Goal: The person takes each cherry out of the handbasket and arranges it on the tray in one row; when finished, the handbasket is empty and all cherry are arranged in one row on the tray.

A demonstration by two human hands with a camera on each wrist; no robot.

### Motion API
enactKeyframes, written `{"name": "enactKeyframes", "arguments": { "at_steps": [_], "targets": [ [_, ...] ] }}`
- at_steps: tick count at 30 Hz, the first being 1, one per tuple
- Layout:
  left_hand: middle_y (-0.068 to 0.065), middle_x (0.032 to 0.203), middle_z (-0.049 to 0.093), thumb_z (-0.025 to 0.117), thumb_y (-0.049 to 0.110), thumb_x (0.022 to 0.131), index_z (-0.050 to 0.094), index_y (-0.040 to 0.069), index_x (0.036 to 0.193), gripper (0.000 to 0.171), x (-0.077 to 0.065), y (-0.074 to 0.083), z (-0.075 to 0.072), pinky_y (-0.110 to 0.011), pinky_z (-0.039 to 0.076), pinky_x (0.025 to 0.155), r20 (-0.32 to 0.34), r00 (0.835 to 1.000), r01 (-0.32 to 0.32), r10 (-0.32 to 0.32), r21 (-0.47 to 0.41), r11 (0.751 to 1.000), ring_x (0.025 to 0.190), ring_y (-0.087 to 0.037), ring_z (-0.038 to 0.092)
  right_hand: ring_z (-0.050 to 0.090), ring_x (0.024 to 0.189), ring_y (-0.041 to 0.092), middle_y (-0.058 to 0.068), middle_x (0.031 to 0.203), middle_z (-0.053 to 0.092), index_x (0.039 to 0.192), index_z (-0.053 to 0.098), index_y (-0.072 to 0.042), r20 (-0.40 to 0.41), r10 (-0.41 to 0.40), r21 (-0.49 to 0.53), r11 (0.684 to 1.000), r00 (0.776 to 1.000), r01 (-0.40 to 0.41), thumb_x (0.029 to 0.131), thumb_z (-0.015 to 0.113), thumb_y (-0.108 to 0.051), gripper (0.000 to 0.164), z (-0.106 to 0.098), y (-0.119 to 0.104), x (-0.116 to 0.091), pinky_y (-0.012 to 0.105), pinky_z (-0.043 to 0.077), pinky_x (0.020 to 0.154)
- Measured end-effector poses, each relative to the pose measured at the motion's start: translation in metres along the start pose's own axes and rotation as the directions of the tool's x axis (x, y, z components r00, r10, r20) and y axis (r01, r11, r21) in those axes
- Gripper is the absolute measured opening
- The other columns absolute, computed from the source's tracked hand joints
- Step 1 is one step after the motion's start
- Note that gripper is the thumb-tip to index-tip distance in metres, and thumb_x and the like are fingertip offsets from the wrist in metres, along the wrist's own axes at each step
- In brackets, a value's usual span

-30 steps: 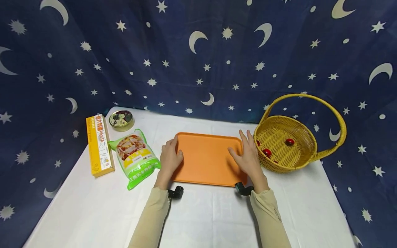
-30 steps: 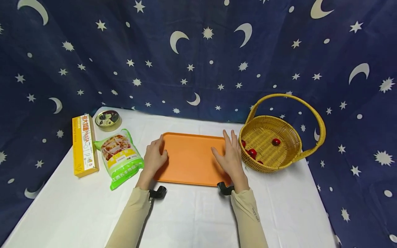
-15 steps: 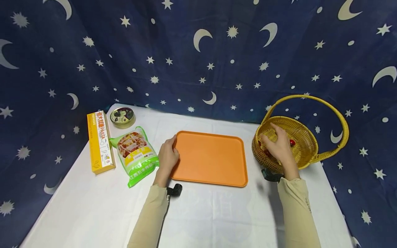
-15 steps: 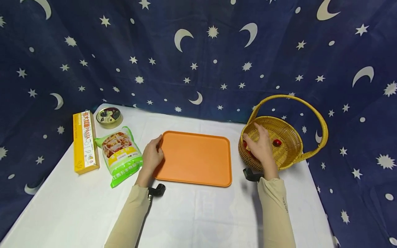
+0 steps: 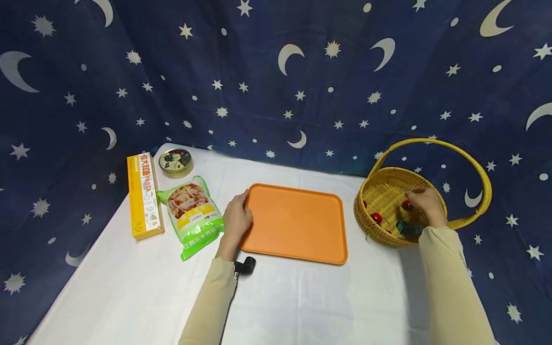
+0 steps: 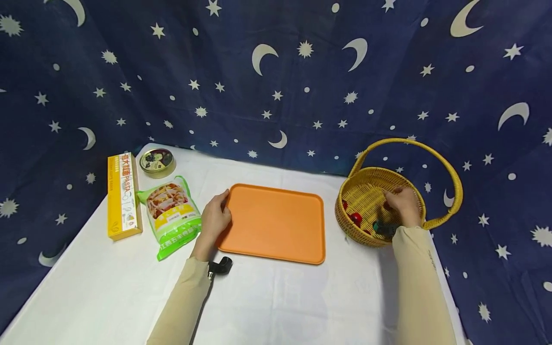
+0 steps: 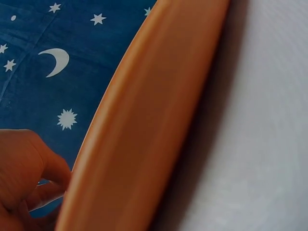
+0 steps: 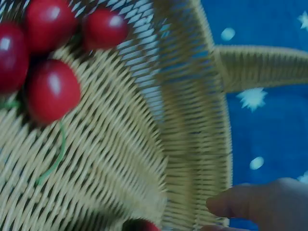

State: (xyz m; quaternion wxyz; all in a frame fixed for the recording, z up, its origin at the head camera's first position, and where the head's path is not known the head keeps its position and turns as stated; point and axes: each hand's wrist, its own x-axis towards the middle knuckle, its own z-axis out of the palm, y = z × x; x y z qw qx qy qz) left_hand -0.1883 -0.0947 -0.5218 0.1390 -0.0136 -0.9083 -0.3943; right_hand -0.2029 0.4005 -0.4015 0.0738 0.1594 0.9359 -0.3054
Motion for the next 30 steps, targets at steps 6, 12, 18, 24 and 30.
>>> {"name": "enactKeyframes", "arguments": {
  "at_steps": [6,12,18,24,30],
  "targets": [
    [-0.021,0.119,0.065,0.055,-0.005,0.08,0.058,0.001,0.135,0.056,-0.001,0.003,0.002,-0.052,0.051,0.082,0.0,1.0,0.005,-0.005,0.005,1.0,0.104,-0.042,0.062,0.051,0.062,0.016,-0.002,0.067,0.054,0.088,0.063,0.008,0.067,-0.004,0.078,0.997,0.998,-0.001,0.092,0.05,-0.016,0.027,-0.003,0.02,0.009,0.03,0.043,0.054],
    [-0.021,0.115,0.066,0.057,-0.005,0.079,0.059,0.001,0.134,0.056,-0.004,0.002,0.004,-0.051,0.052,0.077,-0.003,1.0,-0.005,0.005,-0.005,1.0,0.101,-0.04,0.064,0.048,0.057,0.01,-0.007,0.062,0.044,0.066,0.053,-0.014,0.128,-0.018,0.175,0.985,0.992,-0.005,0.092,0.05,-0.009,0.027,0.001,0.034,0.014,0.027,0.042,0.055],
    [-0.021,0.112,0.067,0.058,-0.005,0.078,0.06,0.001,0.134,0.057,-0.005,0.0,0.006,-0.052,0.052,0.074,-0.009,1.0,-0.027,0.027,0.005,1.0,0.096,-0.041,0.065,0.054,0.059,0.008,-0.005,0.069,0.057,0.086,0.062,0.014,0.084,-0.025,0.175,0.985,0.996,0.01,0.092,0.054,-0.006,0.023,0.009,0.042,0.018,0.024,0.049,0.054],
    [-0.021,0.11,0.067,0.058,-0.004,0.078,0.06,0.002,0.134,0.057,-0.003,-0.003,0.005,-0.051,0.052,0.073,-0.017,0.999,-0.036,0.037,0.02,0.999,0.094,-0.041,0.065,0.054,0.061,0.006,-0.007,0.075,0.06,0.12,0.051,0.024,0.012,-0.008,0.176,0.984,1.0,0.005,0.09,0.061,-0.005,0.043,0.018,0.039,0.023,0.022,0.049,0.055],
    [-0.021,0.109,0.067,0.058,-0.004,0.077,0.061,0.0,0.133,0.056,0.001,-0.005,0.0,-0.051,0.051,0.074,-0.027,0.998,-0.054,0.054,0.011,0.998,0.094,-0.04,0.065,0.059,0.062,0.004,-0.01,0.077,0.06,0.129,0.048,0.022,0.013,-0.066,0.264,0.963,0.998,0.061,0.092,0.061,-0.003,0.046,0.022,0.028,0.026,0.023,0.053,0.057]
  ]
}}
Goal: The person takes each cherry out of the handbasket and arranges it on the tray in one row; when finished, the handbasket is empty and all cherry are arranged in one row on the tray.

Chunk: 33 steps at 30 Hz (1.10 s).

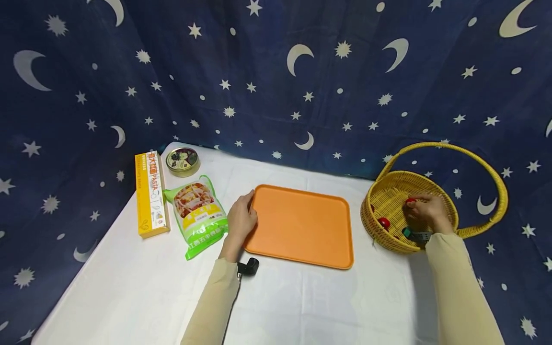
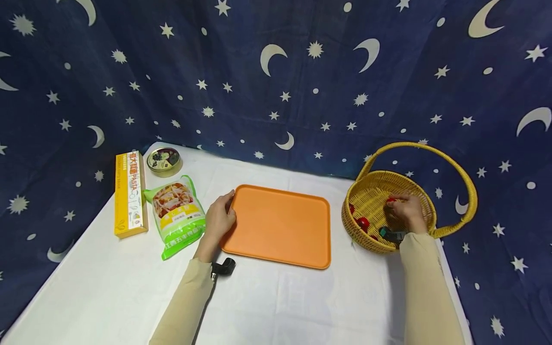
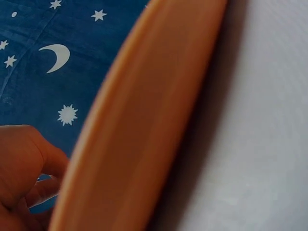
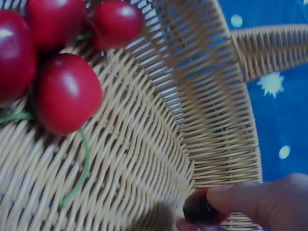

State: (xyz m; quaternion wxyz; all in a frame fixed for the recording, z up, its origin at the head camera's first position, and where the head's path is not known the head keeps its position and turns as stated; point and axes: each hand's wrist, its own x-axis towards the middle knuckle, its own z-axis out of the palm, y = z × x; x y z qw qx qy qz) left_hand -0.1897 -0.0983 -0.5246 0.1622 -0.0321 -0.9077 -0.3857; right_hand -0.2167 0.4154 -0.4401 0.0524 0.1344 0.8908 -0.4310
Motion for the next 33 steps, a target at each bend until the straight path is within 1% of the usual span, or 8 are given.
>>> {"name": "enactKeyframes", "arguments": {
  "at_steps": [4,9,13,15,20,25,30,33],
  "targets": [
    [-0.022,0.111,0.067,0.059,-0.003,0.077,0.061,0.0,0.132,0.055,0.003,-0.002,-0.004,-0.05,0.051,0.082,0.013,1.0,-0.007,0.007,-0.005,1.0,0.101,-0.04,0.064,0.061,0.063,0.002,-0.015,0.077,0.06,0.131,0.044,0.023,0.021,-0.048,0.072,0.996,0.999,0.046,0.093,0.058,0.0,0.046,0.005,-0.015,-0.007,0.022,0.055,0.06],
    [-0.021,0.115,0.065,0.059,-0.003,0.078,0.061,0.0,0.132,0.053,0.007,-0.006,-0.009,-0.05,0.049,0.088,0.056,0.998,-0.003,0.004,-0.003,1.0,0.107,-0.039,0.062,0.066,0.072,0.003,-0.015,0.083,0.062,0.131,0.046,0.018,0.035,-0.108,0.171,0.98,0.994,0.1,0.094,0.058,0.002,0.042,0.019,-0.041,-0.022,0.023,0.056,0.067],
    [-0.02,0.116,0.065,0.058,-0.003,0.078,0.062,-0.001,0.131,0.052,0.008,-0.009,-0.012,-0.049,0.049,0.088,0.076,0.997,-0.002,0.003,-0.011,1.0,0.108,-0.038,0.062,0.068,0.075,0.003,-0.009,0.089,0.064,0.123,0.049,0.016,-0.013,-0.217,0.302,0.93,0.976,0.211,0.091,0.06,0.007,0.035,0.039,-0.066,-0.034,0.022,0.056,0.067],
    [-0.021,0.116,0.065,0.058,-0.004,0.078,0.062,-0.002,0.13,0.052,0.008,-0.009,-0.014,-0.049,0.049,0.088,0.082,0.997,-0.001,0.002,-0.018,1.0,0.109,-0.038,0.062,0.068,0.076,0.003,-0.007,0.092,0.064,0.122,0.05,0.015,-0.041,-0.256,0.323,0.911,0.966,0.256,0.09,0.063,0.006,0.035,0.053,-0.081,-0.039,0.022,0.056,0.068],
    [-0.02,0.117,0.065,0.057,-0.004,0.078,0.063,-0.002,0.129,0.051,0.008,-0.007,-0.015,-0.048,0.049,0.089,0.096,0.995,0.011,-0.008,-0.028,1.0,0.108,-0.037,0.062,0.069,0.075,0.004,0.005,0.1,0.067,0.124,0.053,0.014,-0.037,-0.301,0.322,0.899,0.953,0.296,0.088,0.068,0.0,0.041,0.096,-0.114,-0.043,0.025,0.057,0.07],
    [-0.019,0.118,0.064,0.058,-0.003,0.079,0.064,-0.002,0.127,0.049,0.007,-0.004,-0.012,-0.047,0.049,0.089,0.107,0.994,0.012,-0.01,-0.024,1.0,0.108,-0.036,0.061,0.069,0.071,0.007,0.021,0.104,0.066,0.118,0.059,0.014,-0.005,-0.333,0.38,0.872,0.943,0.31,0.085,0.07,0.003,0.037,0.151,-0.126,-0.036,0.028,0.058,0.068],
    [-0.02,0.118,0.063,0.059,-0.002,0.079,0.066,-0.002,0.125,0.046,0.003,-0.001,-0.008,-0.047,0.048,0.091,0.126,0.992,0.012,-0.01,-0.013,1.0,0.109,-0.037,0.061,0.071,0.073,0.02,0.02,0.099,0.068,0.114,0.061,0.011,0.075,-0.294,0.453,0.861,0.953,0.23,0.082,0.071,0.006,0.034,0.211,-0.127,-0.032,0.033,0.058,0.065],
    [-0.02,0.117,0.063,0.059,-0.001,0.079,0.067,-0.002,0.122,0.044,0.002,0.0,-0.006,-0.048,0.049,0.09,0.121,0.993,-0.004,0.004,-0.006,1.0,0.107,-0.038,0.062,0.07,0.08,0.028,0.022,0.102,0.067,0.114,0.062,0.009,0.142,-0.282,0.463,0.866,0.949,0.188,0.082,0.071,0.007,0.033,0.24,-0.132,-0.031,0.037,0.059,0.067]
  ]
}}
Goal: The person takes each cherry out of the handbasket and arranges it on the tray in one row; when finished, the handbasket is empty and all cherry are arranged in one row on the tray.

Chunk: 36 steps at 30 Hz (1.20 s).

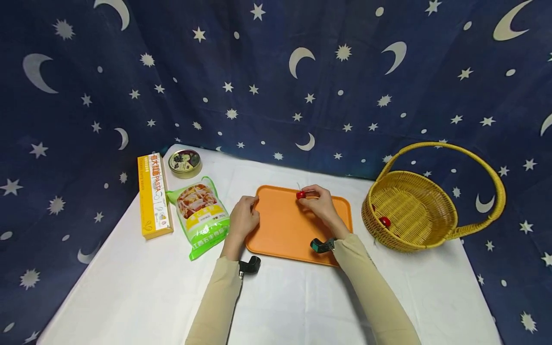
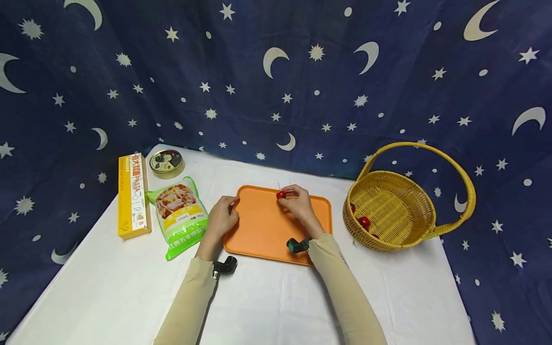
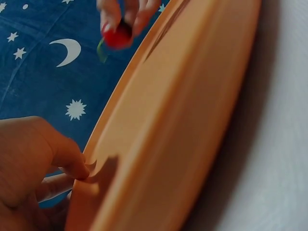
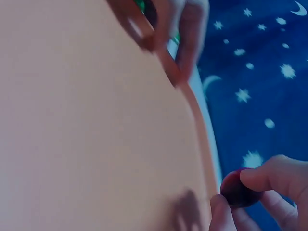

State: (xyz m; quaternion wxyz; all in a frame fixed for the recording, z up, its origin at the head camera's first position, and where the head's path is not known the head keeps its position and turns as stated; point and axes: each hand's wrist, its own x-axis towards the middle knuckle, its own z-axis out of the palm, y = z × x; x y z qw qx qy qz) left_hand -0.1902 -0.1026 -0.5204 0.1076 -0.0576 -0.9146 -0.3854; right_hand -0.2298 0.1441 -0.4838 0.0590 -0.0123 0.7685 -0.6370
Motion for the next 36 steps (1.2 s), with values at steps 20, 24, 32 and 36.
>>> {"name": "enactKeyframes", "arguments": {
  "at_steps": [20,24,32,36],
  "targets": [
    [-0.018,0.115,0.064,0.06,-0.001,0.08,0.067,-0.002,0.122,0.042,0.001,-0.001,0.0,-0.046,0.049,0.09,0.001,1.0,0.002,-0.003,0.014,1.0,0.105,-0.036,0.062,0.067,0.082,0.028,0.015,0.089,0.072,0.098,0.072,-0.004,-0.164,-0.086,-0.346,0.938,0.983,0.024,0.077,0.078,-0.01,0.023,0.079,0.0,0.026,0.038,0.053,0.077],
    [-0.018,0.115,0.064,0.06,-0.001,0.08,0.067,-0.002,0.122,0.043,0.001,-0.001,0.001,-0.046,0.049,0.09,-0.003,1.0,-0.003,0.003,0.02,1.0,0.105,-0.036,0.063,0.066,0.082,0.03,0.015,0.088,0.071,0.099,0.073,-0.003,-0.184,-0.1,-0.36,0.933,0.978,0.028,0.076,0.08,-0.015,0.027,0.081,0.001,0.025,0.041,0.052,0.078],
    [-0.018,0.114,0.064,0.059,-0.001,0.08,0.068,-0.003,0.121,0.043,0.0,-0.002,0.002,-0.046,0.049,0.089,-0.006,1.0,-0.009,0.009,0.028,1.0,0.105,-0.036,0.063,0.065,0.085,0.03,0.015,0.089,0.07,0.101,0.072,-0.002,-0.196,-0.103,-0.358,0.933,0.975,0.027,0.076,0.082,-0.018,0.031,0.082,0.002,0.025,0.041,0.052,0.079],
    [-0.019,0.114,0.064,0.06,-0.002,0.079,0.067,-0.003,0.121,0.042,0.0,-0.002,0.002,-0.046,0.05,0.089,-0.01,1.0,-0.016,0.016,0.027,1.0,0.104,-0.036,0.063,0.065,0.084,0.03,0.015,0.089,0.069,0.1,0.071,-0.002,-0.188,-0.103,-0.37,0.929,0.977,0.027,0.076,0.082,-0.02,0.032,0.082,0.003,0.026,0.041,0.052,0.079]
  ]
}}
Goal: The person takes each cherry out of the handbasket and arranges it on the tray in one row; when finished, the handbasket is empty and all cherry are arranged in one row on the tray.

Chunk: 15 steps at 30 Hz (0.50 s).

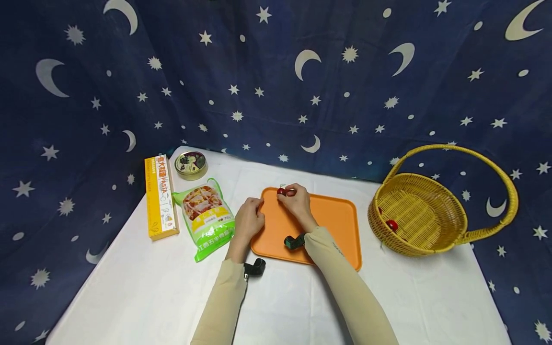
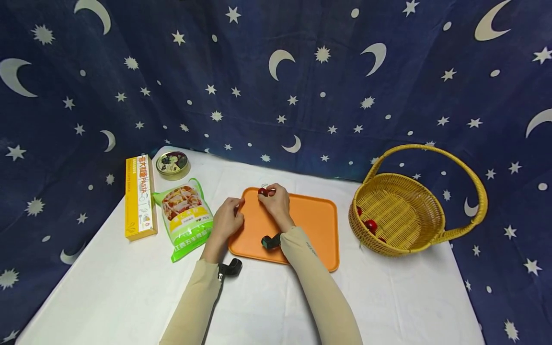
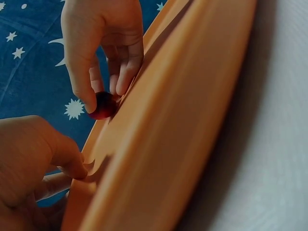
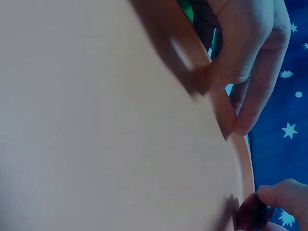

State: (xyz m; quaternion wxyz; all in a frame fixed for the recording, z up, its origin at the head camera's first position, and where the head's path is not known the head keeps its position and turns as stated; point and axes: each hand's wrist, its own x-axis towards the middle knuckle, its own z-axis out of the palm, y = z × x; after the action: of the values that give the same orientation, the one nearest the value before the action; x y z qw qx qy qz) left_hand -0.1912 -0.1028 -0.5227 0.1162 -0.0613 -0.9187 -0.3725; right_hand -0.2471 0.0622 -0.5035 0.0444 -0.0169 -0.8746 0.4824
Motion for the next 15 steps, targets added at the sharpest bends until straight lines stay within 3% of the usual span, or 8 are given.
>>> {"name": "enactKeyframes", "arguments": {
  "at_steps": [15],
  "targets": [
    [-0.019,0.113,0.064,0.059,-0.001,0.079,0.068,-0.002,0.121,0.042,0.0005,-0.0022,0.002,-0.047,0.05,0.088,-0.009,1.0,-0.01,0.01,0.019,1.0,0.103,-0.037,0.063,0.066,0.088,0.031,0.017,0.09,0.07,0.096,0.071,-0.001,-0.003,-0.017,0.006,1.0,1.0,0.017,0.074,0.085,-0.019,0.032,0.0014,-0.0003,0.0004,0.042,0.052,0.081]
  ]
}}
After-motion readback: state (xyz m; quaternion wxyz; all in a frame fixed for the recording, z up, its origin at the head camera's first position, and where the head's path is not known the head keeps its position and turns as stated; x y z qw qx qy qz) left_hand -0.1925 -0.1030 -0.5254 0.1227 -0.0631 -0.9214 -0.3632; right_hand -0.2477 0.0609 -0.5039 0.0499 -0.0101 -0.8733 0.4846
